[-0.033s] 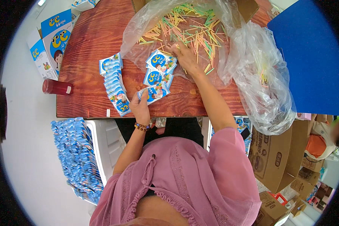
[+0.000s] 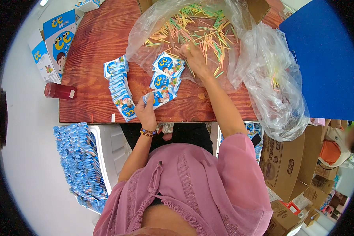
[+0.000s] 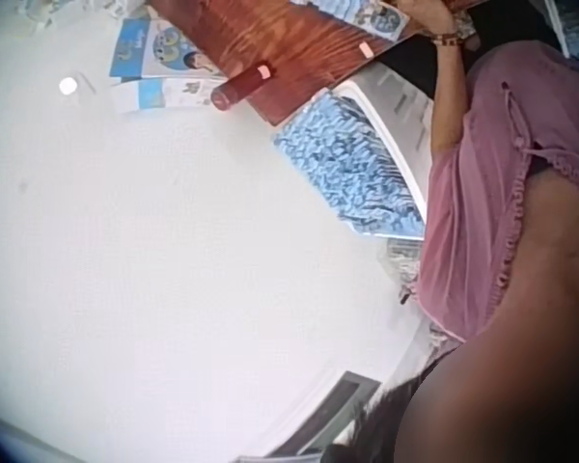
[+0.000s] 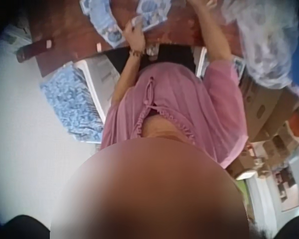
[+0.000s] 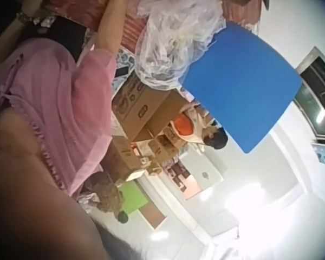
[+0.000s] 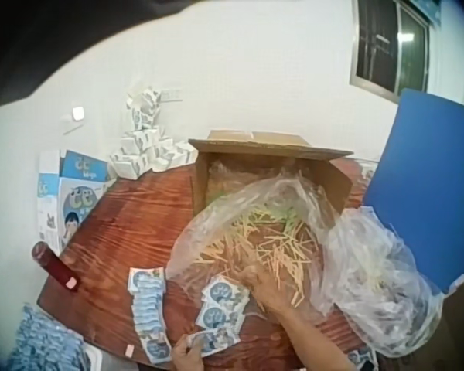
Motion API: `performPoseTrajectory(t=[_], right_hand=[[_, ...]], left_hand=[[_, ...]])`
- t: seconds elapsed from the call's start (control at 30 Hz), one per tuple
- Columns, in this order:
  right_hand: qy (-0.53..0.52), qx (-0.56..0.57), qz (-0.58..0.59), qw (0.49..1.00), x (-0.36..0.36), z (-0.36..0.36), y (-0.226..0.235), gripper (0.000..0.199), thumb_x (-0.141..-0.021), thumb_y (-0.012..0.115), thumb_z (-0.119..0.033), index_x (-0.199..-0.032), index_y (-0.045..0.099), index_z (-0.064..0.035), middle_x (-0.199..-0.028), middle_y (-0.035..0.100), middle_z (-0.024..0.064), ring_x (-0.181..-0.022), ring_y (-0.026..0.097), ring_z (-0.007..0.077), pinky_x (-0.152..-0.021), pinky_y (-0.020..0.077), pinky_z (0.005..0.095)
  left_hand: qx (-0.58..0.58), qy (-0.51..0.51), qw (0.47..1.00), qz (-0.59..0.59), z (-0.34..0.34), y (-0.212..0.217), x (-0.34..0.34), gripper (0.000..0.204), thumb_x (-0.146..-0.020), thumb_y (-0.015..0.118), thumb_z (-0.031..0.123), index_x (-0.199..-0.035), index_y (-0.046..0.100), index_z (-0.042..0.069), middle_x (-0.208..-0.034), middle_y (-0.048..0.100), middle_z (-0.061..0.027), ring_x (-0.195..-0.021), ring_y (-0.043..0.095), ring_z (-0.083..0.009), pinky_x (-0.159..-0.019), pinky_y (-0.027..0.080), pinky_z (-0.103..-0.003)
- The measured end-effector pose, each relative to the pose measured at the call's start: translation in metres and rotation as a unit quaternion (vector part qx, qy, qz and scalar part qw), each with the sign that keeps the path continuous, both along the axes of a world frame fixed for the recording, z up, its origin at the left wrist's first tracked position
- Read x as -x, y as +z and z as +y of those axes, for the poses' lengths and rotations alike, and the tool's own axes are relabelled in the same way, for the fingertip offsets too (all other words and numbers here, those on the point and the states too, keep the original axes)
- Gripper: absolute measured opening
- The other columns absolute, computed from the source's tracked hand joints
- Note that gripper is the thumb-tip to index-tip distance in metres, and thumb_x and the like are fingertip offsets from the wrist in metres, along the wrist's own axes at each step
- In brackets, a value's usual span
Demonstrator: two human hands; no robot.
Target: Sorting and packaging small blue item packets on a wooden workbench.
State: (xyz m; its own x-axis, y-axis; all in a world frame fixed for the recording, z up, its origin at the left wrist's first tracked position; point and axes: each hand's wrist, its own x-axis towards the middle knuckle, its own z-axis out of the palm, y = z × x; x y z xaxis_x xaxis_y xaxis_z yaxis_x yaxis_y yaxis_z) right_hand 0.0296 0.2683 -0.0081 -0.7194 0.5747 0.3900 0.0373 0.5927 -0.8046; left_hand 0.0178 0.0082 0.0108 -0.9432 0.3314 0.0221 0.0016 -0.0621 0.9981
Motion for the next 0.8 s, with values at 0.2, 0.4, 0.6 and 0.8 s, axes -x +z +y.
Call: performPoseTrajectory(t=[0.2, 0.4, 0.6, 0.8], right_hand=[[0.109, 0.488, 0.303, 0.811, -0.008, -0.031, 0.055, 0.008, -0.097, 0.047, -0.01, -0.097, 0.051, -0.0034, -0.089, 0.058, 0.0093, -0.092, 0.059, 0.023, -0.097, 0.0447, 0.0443], [0.147, 0.57, 0.38, 0.714, -0.012, -0.087, 0.09, 0.008, -0.097, 0.046, -0.009, -0.098, 0.051, -0.0018, -0.09, 0.058, 0.0104, -0.093, 0.06, 0.0253, -0.1, 0.0455, 0.0435], [0.184, 0.52, 0.372, 0.746, -0.018, -0.101, 0.089, 0.009, -0.097, 0.046, -0.01, -0.103, 0.048, -0.0041, -0.09, 0.058, 0.0098, -0.099, 0.06, 0.0282, -0.093, 0.0469, 0.0417], [0.204, 0.466, 0.338, 0.792, -0.018, -0.112, 0.095, 0.011, -0.1, 0.041, -0.014, -0.103, 0.047, -0.0048, -0.091, 0.059, 0.0114, -0.103, 0.059, 0.0305, -0.097, 0.0412, 0.0434]], left_hand=[[-0.181, 0.033, 0.963, -0.195, 0.006, 0.022, 0.009, 0.021, -0.093, 0.061, 0.02, -0.08, 0.063, 0.003, -0.078, 0.061, 0.0021, -0.067, 0.051, -0.0028, -0.059, 0.043, -0.021], [-0.264, -0.041, 0.921, -0.283, 0.022, 0.024, 0.025, 0.021, -0.093, 0.06, 0.024, -0.086, 0.063, 0.005, -0.085, 0.064, -0.0014, -0.075, 0.057, -0.0086, -0.062, 0.045, -0.024], [-0.29, -0.039, 0.915, -0.279, 0.023, 0.028, 0.023, 0.022, -0.093, 0.06, 0.026, -0.087, 0.064, 0.005, -0.088, 0.066, -0.003, -0.078, 0.059, -0.0091, -0.064, 0.046, -0.024], [-0.265, -0.024, 0.929, -0.257, 0.024, 0.034, 0.019, 0.022, -0.093, 0.06, 0.024, -0.087, 0.065, 0.004, -0.087, 0.067, -0.003, -0.078, 0.062, -0.0089, -0.066, 0.051, -0.025]])
